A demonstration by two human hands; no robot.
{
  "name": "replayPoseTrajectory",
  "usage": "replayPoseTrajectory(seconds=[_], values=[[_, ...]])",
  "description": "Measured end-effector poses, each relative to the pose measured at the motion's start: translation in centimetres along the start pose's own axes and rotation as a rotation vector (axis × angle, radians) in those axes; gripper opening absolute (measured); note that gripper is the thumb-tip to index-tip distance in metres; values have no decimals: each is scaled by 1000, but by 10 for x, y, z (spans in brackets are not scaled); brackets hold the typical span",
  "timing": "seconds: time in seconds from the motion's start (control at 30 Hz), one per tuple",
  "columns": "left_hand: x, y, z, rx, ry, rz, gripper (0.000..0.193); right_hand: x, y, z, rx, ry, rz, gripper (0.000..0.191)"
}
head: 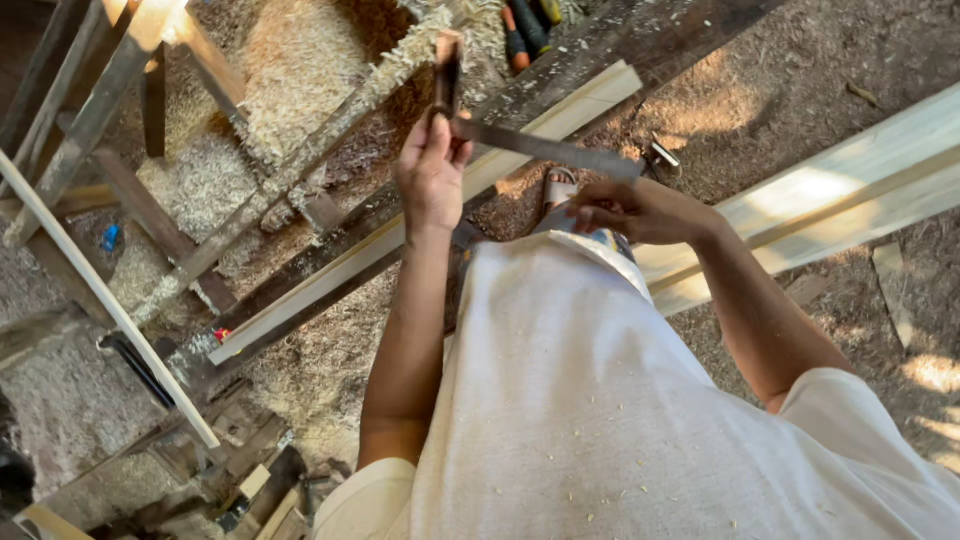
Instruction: The person picks up a wooden plank, places it on a workbench, and uses a tape measure and pencil to mark measurements. They then use a try square to draw straight lines across the plank. The person repeats this process on multiple planks.
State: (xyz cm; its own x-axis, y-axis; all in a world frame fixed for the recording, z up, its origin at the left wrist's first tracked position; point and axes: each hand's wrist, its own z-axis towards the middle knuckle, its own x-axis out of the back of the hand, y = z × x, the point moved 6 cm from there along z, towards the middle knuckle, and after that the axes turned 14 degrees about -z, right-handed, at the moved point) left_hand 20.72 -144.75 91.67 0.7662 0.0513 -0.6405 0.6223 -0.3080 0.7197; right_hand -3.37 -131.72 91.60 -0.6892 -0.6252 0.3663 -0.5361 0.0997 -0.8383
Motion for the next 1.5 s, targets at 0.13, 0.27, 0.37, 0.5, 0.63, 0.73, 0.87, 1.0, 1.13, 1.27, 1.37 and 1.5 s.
replayPoseTrajectory(seconds=[0.13,0.27,0.37,0.5,0.63,0.73,0.87,1.0,1.13,1.27,1.37,1.5], values=[[66,20,-16,126,7,-586,18,4,-71,47,71,37,-120,32],[118,29,-58,443,-90,-1161,26,-31,-161,127,232,144,367,39],[152,47,-86,414,-166,-1116,27,-79,-218,176,449,31,445,34],[232,104,-137,182,-67,-971,21,-178,-262,246,476,-188,456,20],[349,182,-194,-54,269,-343,31,-280,-301,340,458,-286,307,8],[437,224,-253,-145,496,-118,33,-375,-333,411,402,-495,43,16],[538,239,-317,-447,864,-213,34,-497,-356,466,185,-613,-194,21],[610,230,-339,-456,1154,-343,35,-583,-388,496,266,-822,-195,22],[639,234,-344,-569,1216,-507,30,-626,-390,516,118,-873,-124,21],[640,250,-348,-607,1218,-355,29,-650,-388,525,124,-840,-308,20],[639,259,-348,-655,1206,-339,31,-660,-390,528,142,-823,-395,20],[645,266,-347,-649,1251,-311,29,-669,-392,531,132,-814,-385,22]])
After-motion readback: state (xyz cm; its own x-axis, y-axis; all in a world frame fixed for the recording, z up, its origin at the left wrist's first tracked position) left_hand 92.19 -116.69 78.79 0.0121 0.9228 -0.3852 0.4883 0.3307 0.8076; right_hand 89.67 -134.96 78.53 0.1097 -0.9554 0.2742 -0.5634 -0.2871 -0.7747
